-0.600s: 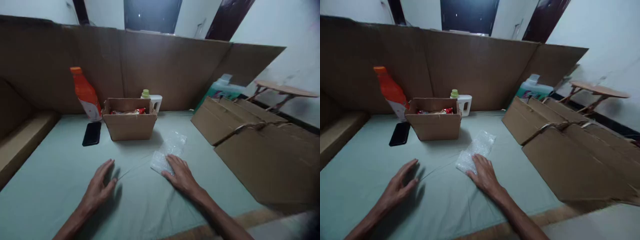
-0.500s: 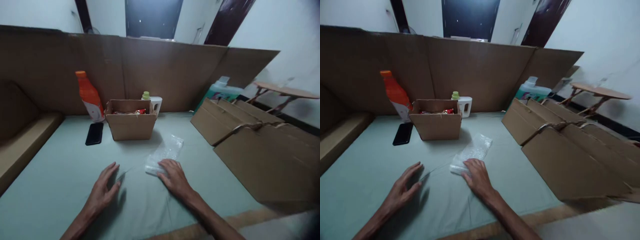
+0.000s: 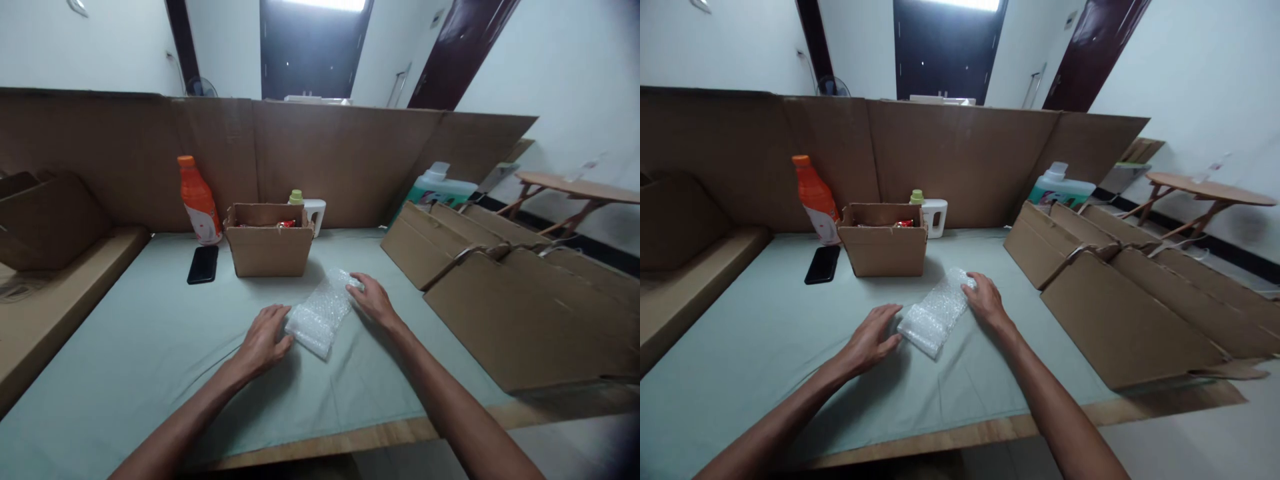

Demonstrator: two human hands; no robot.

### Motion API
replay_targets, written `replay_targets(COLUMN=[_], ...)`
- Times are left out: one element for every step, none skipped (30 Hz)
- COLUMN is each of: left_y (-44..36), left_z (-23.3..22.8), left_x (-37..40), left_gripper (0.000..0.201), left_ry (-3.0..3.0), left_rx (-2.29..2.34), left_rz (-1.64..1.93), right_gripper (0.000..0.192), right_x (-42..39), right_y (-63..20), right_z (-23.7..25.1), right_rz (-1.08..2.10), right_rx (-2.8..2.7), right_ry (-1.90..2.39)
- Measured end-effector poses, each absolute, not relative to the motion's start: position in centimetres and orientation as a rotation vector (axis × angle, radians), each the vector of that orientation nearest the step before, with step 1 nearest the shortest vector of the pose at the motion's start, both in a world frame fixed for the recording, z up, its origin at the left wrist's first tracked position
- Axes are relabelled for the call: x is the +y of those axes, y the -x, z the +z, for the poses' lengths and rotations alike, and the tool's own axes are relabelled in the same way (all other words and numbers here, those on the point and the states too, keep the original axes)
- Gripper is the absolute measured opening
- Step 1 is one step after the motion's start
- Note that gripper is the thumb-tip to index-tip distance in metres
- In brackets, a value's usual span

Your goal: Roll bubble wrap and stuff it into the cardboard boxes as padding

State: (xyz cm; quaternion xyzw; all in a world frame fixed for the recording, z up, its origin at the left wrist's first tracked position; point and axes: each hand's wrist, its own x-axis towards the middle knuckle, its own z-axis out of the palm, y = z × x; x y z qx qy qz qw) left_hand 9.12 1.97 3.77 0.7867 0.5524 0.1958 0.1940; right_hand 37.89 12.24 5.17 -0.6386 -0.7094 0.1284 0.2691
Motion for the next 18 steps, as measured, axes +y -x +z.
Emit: replay_targets(left_y=[-10.4,-11.7,-12.7,-13.5,-14.1,-14.4,-14.6,-14.5,-14.3,-13.9,-13.4,-12.8,-12.1,-11.4,-10.5,-9.7,-9.0,-8.3], left_z=[3.9,3.9,3.8,3.7,3.6,3.4,3.1,3.0,2.8,2.7,2.6,2.6,2.6,2.6,2.7,2.9,3.1,3.3], left_x=[3.2,4.3,5.2,5.8,6.2,6.4,6.3,6.0,5.6,5.0,4.3,3.5,2.5,1.5,0.3,-1.1,-2.5,-3.9], left_gripper=[0.059,0.061,0.062,0.062,0.06,0.057,0.054,0.051,0.047,0.043,0.038,0.033,0.03,0.028,0.029,0.031,0.034,0.036], left_ry=[-2.241,-2.267,-2.286,-2.308,-2.33,-2.35,-2.369,-2.386,-2.402,-2.415,-2.425,-2.432,-2.436,-2.444,-2.461,-2.482,-2.504,-2.523], left_rx=[1.549,1.546,1.542,1.538,1.532,1.525,1.519,1.515,1.514,1.514,1.516,1.52,1.529,1.537,1.533,1.512,1.477,1.428], left_rz=[0.517,0.498,0.484,0.463,0.443,0.431,0.428,0.436,0.454,0.479,0.509,0.541,0.568,0.62,0.714,0.84,0.99,1.141], right_gripper=[0.036,0.037,0.036,0.035,0.031,0.027,0.022,0.017,0.013,0.011,0.012,0.013,0.015,0.017,0.018,0.019,0.019,0.018], right_x=[14.0,15.4,16.4,17.0,17.3,17.4,17.3,17.0,16.7,16.3,15.9,15.5,15.1,14.9,14.6,14.5,14.4,14.3], right_y=[-38.5,-38.9,-39.1,-39.1,-39.0,-38.9,-38.8,-38.7,-38.6,-38.6,-38.6,-38.4,-38.2,-37.8,-37.2,-36.3,-35.3,-34.1], right_z=[5.0,4.7,4.4,3.9,3.4,2.9,2.5,2.1,1.8,1.7,1.7,1.8,2.1,2.4,2.7,3.0,3.3,3.6], right_rz=[0.312,0.283,0.259,0.242,0.231,0.225,0.222,0.222,0.224,0.229,0.238,0.247,0.255,0.261,0.263,0.263,0.264,0.269], right_rx=[-1.881,-1.854,-1.834,-1.822,-1.82,-1.826,-1.836,-1.849,-1.861,-1.872,-1.881,-1.889,-1.897,-1.905,-1.916,-1.93,-1.949,-1.974], right_ry=[1.769,1.813,1.849,1.871,1.881,1.878,1.864,1.839,1.806,1.767,1.723,1.678,1.631,1.585,1.538,1.491,1.442,1.394])
